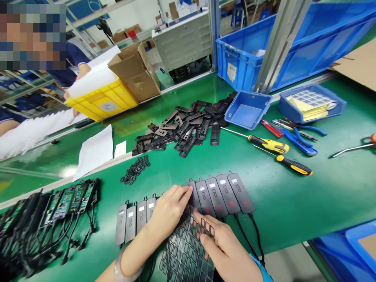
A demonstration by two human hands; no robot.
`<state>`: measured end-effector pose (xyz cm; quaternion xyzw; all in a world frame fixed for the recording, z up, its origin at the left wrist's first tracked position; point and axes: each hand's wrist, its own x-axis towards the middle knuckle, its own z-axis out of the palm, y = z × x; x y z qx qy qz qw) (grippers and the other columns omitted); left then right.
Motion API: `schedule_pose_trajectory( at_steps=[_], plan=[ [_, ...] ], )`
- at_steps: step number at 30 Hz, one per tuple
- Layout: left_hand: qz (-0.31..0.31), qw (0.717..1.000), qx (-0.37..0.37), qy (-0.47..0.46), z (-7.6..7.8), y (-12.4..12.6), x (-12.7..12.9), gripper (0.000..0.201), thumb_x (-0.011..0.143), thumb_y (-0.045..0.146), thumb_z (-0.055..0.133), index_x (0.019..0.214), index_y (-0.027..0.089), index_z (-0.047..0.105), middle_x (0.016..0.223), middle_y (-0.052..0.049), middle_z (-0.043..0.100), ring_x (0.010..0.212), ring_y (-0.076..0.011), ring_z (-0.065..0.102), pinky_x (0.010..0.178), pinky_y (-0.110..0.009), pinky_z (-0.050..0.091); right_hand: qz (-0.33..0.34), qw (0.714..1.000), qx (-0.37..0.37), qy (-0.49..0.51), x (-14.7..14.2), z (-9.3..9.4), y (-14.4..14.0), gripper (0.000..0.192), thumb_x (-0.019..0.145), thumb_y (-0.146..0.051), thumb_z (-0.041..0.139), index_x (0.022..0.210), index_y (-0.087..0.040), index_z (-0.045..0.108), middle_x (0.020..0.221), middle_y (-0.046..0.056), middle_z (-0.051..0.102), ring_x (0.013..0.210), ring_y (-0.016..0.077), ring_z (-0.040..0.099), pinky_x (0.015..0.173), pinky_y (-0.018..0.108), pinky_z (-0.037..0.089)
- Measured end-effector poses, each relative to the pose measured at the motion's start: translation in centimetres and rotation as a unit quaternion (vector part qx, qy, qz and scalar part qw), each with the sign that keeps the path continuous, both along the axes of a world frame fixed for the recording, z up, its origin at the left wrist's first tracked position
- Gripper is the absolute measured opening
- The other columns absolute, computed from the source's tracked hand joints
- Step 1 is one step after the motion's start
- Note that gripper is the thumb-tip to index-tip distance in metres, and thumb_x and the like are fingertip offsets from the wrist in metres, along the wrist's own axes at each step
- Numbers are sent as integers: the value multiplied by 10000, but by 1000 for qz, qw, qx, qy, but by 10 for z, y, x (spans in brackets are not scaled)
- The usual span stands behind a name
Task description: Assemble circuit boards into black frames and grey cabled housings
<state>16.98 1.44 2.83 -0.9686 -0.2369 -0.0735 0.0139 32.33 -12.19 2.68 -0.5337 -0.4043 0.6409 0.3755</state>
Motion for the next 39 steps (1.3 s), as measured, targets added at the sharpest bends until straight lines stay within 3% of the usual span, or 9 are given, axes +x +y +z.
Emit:
schedule_pose_trajectory(
  at_steps=[4,8,13,19,23,26,28,31,39],
  plan=[
    [21,997,-42,-53,12,-3,-1,315,869,11,426,1143,68,572,1023,-107,624,855,-233,570,704,-383,547,-21,999,10,40,2,-1,-2,436,959,-313,390,1380,-245,478,1364,110,451,720,143,599,695,320,569],
    [23,960,-189,-203,28,-23,2,257,896,116,536,1144,160,587,937,-54,620,810,-167,562,675,-291,513,-52,996,22,70,8,6,2,393,956,-302,409,1320,-243,544,1287,90,520,744,148,612,650,276,570],
    [-18,939,-258,-229,34,-48,18,224,883,145,575,1103,146,620,846,-46,598,741,-147,535,612,-262,500,-38,995,83,-39,14,17,4,347,950,-281,406,1226,-234,612,1167,76,602,642,121,605,610,224,557],
    [-20,939,-245,-240,36,-52,31,198,882,91,536,1046,114,643,803,-46,591,675,-131,502,577,-252,487,-49,968,175,-172,21,19,2,347,948,-262,387,1186,-197,630,1200,99,595,1135,246,552,961,326,481],
    [-13,923,-307,-234,38,-42,31,205,884,87,521,1029,147,653,844,-34,603,735,-124,546,636,-242,497,-20,971,168,-171,28,16,4,377,946,-263,363,1222,-203,613,1212,96,589,1195,252,509,995,360,460],
    [4,951,-231,-206,28,-23,27,204,901,99,507,1046,138,644,893,-50,620,779,-153,561,656,-277,509,6,981,99,-164,33,9,3,423,948,-293,359,1308,-179,550,1282,105,543,1173,257,525,991,386,465],
    [2,978,-136,-159,16,-10,25,198,912,114,488,1045,103,634,916,-77,627,800,-188,562,663,-320,525,18,991,49,-126,35,4,1,455,952,-305,344,1361,-175,495,1342,120,486,948,215,634,908,374,524],
    [-16,991,-85,-100,1,3,23,204,927,130,456,1035,91,625,939,-90,631,838,-206,573,678,-335,545,17,998,10,-68,35,-2,-2,473,956,-311,325,1395,-191,451,1389,139,421,626,123,621,770,348,577],
    [-39,996,-32,-69,0,1,28,228,934,111,414,1032,41,608,913,-111,623,824,-214,575,669,-336,553,11,997,31,-64,35,-4,-2,467,946,-274,324,1389,-223,462,1329,137,463,635,117,604,688,309,586]
  ],
)
